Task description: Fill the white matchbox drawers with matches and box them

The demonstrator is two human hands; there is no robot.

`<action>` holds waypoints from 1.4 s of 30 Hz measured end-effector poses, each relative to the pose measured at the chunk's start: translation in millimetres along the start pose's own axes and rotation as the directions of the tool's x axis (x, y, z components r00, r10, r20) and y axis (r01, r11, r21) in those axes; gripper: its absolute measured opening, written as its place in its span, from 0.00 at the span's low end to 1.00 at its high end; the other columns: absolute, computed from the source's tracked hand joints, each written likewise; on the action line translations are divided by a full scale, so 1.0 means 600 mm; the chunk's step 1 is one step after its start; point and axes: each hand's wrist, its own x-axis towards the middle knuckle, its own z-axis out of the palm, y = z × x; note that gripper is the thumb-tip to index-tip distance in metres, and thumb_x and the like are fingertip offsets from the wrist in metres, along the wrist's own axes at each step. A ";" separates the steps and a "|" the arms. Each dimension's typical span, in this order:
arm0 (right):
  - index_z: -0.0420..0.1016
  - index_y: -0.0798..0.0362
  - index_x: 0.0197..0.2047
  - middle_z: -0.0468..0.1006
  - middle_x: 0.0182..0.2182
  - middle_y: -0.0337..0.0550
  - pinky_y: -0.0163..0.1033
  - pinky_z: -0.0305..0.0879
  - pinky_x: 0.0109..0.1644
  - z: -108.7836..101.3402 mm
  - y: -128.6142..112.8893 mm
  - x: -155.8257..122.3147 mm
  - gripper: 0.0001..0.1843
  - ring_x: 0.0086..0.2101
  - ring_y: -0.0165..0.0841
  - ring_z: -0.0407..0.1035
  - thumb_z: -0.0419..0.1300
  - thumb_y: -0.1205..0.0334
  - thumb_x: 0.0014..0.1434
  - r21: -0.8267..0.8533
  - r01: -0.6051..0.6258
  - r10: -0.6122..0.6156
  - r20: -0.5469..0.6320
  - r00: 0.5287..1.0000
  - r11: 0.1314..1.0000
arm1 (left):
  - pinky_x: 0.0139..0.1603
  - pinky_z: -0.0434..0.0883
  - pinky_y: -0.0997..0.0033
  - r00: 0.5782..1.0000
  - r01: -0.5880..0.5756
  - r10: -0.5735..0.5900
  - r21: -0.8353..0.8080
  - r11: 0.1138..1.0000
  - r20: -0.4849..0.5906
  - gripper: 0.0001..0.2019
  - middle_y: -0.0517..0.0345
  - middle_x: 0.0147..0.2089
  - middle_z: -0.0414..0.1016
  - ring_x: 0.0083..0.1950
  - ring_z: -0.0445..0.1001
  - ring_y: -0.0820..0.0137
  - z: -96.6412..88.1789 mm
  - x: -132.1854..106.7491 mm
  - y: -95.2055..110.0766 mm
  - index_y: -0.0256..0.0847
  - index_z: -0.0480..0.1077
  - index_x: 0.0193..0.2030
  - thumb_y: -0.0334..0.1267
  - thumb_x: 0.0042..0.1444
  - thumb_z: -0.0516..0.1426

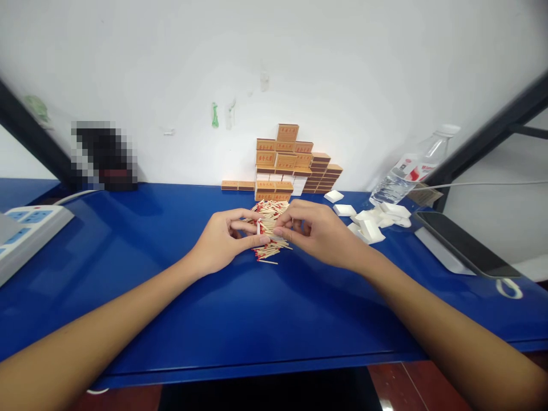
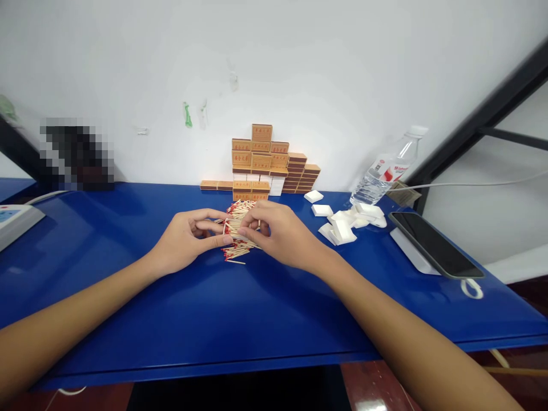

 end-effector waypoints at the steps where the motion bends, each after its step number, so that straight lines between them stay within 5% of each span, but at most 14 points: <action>1: 0.79 0.50 0.39 0.74 0.32 0.39 0.38 0.61 0.34 0.003 -0.001 0.000 0.09 0.29 0.30 0.65 0.63 0.56 0.69 0.012 -0.003 0.003 -0.018 1.000 1.000 | 0.45 0.79 0.63 1.000 -0.006 0.006 0.005 1.000 0.006 0.25 0.51 0.41 0.87 0.43 0.86 0.59 0.000 -0.001 0.002 0.39 0.77 0.54 0.46 0.52 0.73; 10: 0.78 0.50 0.37 0.71 0.30 0.38 0.38 0.59 0.35 0.022 -0.007 0.000 0.06 0.29 0.29 0.62 0.65 0.59 0.68 0.032 0.033 -0.033 -0.011 0.999 0.999 | 0.45 0.78 0.67 0.994 -0.058 0.055 0.032 0.998 0.098 0.19 0.55 0.39 0.88 0.41 0.86 0.61 0.005 -0.010 0.011 0.41 0.78 0.51 0.44 0.54 0.72; 19: 0.80 0.51 0.38 0.72 0.31 0.38 0.37 0.58 0.33 0.008 -0.002 0.002 0.06 0.28 0.28 0.62 0.65 0.60 0.68 -0.019 0.046 -0.047 -0.069 0.997 0.999 | 0.45 0.79 0.65 0.999 -0.020 0.019 0.009 1.000 0.026 0.22 0.53 0.39 0.88 0.41 0.86 0.60 0.003 -0.002 0.008 0.39 0.78 0.51 0.44 0.51 0.73; 24: 0.80 0.52 0.38 0.72 0.30 0.39 0.37 0.58 0.33 -0.013 0.012 0.005 0.07 0.27 0.29 0.63 0.63 0.59 0.68 -0.111 -0.022 0.006 -0.142 0.990 0.994 | 0.42 0.78 0.67 0.993 -0.008 0.002 -0.044 0.999 -0.122 0.24 0.50 0.41 0.88 0.41 0.85 0.62 -0.010 0.008 0.002 0.38 0.78 0.53 0.46 0.53 0.72; 27: 0.79 0.52 0.35 0.74 0.29 0.39 0.37 0.57 0.34 -0.023 0.020 0.003 0.07 0.29 0.29 0.64 0.66 0.59 0.65 -0.165 -0.084 0.092 0.044 0.995 0.983 | 0.41 0.77 0.69 0.980 -0.029 0.021 -0.037 0.999 -0.200 0.21 0.51 0.42 0.88 0.41 0.85 0.64 -0.019 0.013 0.005 0.38 0.79 0.53 0.45 0.55 0.71; 31: 0.78 0.52 0.38 0.76 0.33 0.39 0.38 0.57 0.36 -0.019 0.028 -0.002 0.08 0.32 0.31 0.67 0.69 0.58 0.62 -0.216 -0.114 0.184 0.341 0.922 0.970 | 0.41 0.75 0.69 0.986 -0.035 0.032 -0.013 0.999 -0.165 0.22 0.51 0.42 0.88 0.41 0.85 0.64 -0.023 0.016 0.005 0.37 0.78 0.53 0.44 0.54 0.71; 42: 0.74 0.53 0.34 0.74 0.27 0.37 0.37 0.55 0.33 -0.012 0.033 -0.002 0.07 0.27 0.29 0.63 0.63 0.63 0.65 -0.161 -0.113 0.165 0.367 0.915 0.981 | 0.38 0.73 0.68 0.988 -0.052 0.060 0.057 0.997 -0.140 0.23 0.52 0.37 0.87 0.36 0.81 0.66 -0.021 0.015 -0.002 0.38 0.79 0.52 0.47 0.53 0.72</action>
